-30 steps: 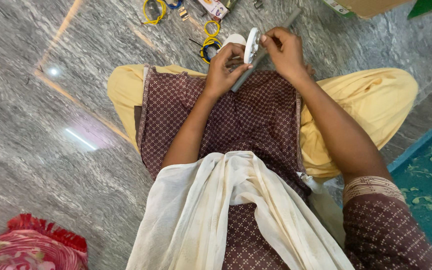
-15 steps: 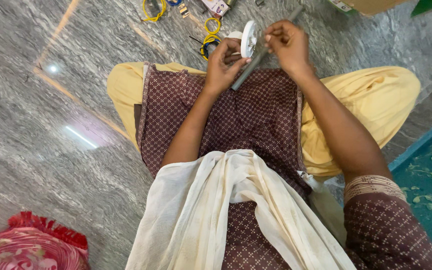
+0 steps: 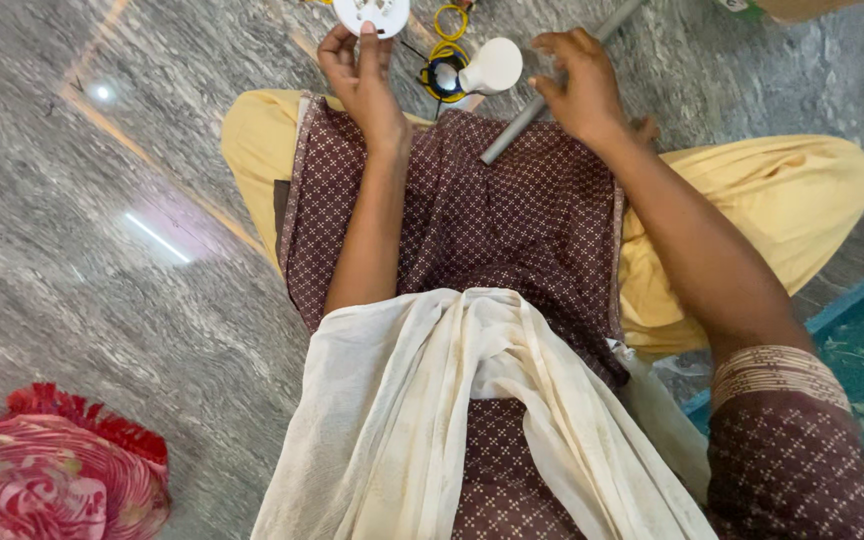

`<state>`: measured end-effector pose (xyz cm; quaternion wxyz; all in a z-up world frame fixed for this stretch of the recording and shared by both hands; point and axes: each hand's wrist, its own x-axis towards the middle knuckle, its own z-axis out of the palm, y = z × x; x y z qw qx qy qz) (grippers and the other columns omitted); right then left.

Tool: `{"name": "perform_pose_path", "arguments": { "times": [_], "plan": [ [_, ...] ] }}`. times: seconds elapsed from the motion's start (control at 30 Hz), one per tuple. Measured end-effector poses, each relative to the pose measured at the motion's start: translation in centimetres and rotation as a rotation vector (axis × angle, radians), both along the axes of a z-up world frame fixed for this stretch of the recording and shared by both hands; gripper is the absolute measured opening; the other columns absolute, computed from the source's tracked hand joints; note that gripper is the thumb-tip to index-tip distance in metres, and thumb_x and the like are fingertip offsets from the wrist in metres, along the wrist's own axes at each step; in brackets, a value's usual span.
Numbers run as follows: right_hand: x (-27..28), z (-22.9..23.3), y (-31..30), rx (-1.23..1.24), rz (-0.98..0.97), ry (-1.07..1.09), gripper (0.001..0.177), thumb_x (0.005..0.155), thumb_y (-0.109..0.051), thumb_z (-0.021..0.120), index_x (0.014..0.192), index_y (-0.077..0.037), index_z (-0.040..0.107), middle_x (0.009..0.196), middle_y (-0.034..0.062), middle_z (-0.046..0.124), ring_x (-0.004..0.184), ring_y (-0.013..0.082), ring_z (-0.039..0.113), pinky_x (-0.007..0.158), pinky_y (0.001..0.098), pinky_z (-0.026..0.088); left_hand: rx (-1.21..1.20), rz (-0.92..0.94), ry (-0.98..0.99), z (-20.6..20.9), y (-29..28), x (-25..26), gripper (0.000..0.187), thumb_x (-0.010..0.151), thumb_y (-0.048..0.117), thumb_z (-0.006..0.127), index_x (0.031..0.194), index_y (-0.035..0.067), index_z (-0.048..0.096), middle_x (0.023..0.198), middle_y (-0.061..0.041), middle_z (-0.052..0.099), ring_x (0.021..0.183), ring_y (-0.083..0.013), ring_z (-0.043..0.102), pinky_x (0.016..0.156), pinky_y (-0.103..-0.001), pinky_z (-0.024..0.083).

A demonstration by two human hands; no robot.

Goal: The person sits on the floor and assembles a small electrical fixture. They attach a white circular component to a gray pipe, then handle and tie yellow wires, and finally place the assembled parts into a cardboard box.

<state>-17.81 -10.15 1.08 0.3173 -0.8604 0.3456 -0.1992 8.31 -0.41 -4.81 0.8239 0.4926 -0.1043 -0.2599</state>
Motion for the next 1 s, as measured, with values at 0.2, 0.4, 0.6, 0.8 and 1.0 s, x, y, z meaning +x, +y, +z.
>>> {"name": "perform_pose_path", "arguments": {
  "times": [0.2,0.4,0.6,0.8,1.0],
  "plan": [
    [3.8,-3.8,0.0,0.104,-0.051,0.020,0.047,0.080,0.020,0.055,0.121,-0.001,0.062,0.118,0.0124,0.062,0.110,0.0262,0.064,0.090,0.0318,0.057,0.095,0.025,0.183,-0.9,0.4,0.9,0.027,0.097,0.011,0.064,0.117,0.002,0.048,0.114,-0.015,0.061,0.106,-0.0260,0.067,0.098,-0.044,0.060],
    [4.9,-7.4,-4.2,0.001,-0.074,-0.144,0.025,0.097,0.009,0.070,0.119,-0.002,0.072,0.108,0.0113,0.069,0.095,0.0227,0.073,0.084,0.0322,0.061,0.087,-0.072,0.276,-1.5,-0.5,-0.9,0.028,0.095,0.011,0.067,0.116,0.002,0.051,0.108,-0.015,0.063,0.101,-0.0246,0.067,0.095,-0.040,0.059],
    [6.9,-6.8,-5.0,-0.139,-0.090,-0.160,0.020,0.092,0.001,0.081,0.112,0.000,0.076,0.101,0.0144,0.068,0.086,0.0298,0.070,0.075,0.0375,0.054,0.155,-0.126,0.258,0.0,-0.8,-1.9,0.028,0.095,0.010,0.068,0.116,0.000,0.052,0.109,-0.016,0.063,0.101,-0.0247,0.067,0.096,-0.040,0.059],
    [7.7,-7.2,-5.2,-0.170,-0.131,-0.086,0.008,0.094,0.001,0.078,0.101,-0.002,0.075,0.098,0.0122,0.068,0.085,0.0288,0.070,0.074,0.0394,0.052,0.126,-0.225,0.212,0.7,-1.1,-2.6,0.028,0.097,0.012,0.068,0.117,0.000,0.053,0.112,-0.016,0.064,0.102,-0.0237,0.068,0.094,-0.040,0.062],
    [6.0,-5.0,-5.2,-0.001,-0.059,0.013,0.010,0.090,0.003,0.074,0.098,-0.002,0.072,0.099,0.0140,0.074,0.087,0.0257,0.075,0.078,0.0373,0.060,0.089,-0.335,0.115,1.7,-1.4,-3.5,0.029,0.096,0.009,0.071,0.119,0.003,0.054,0.119,-0.015,0.065,0.108,-0.0215,0.069,0.096,-0.040,0.062]
  ]
}}
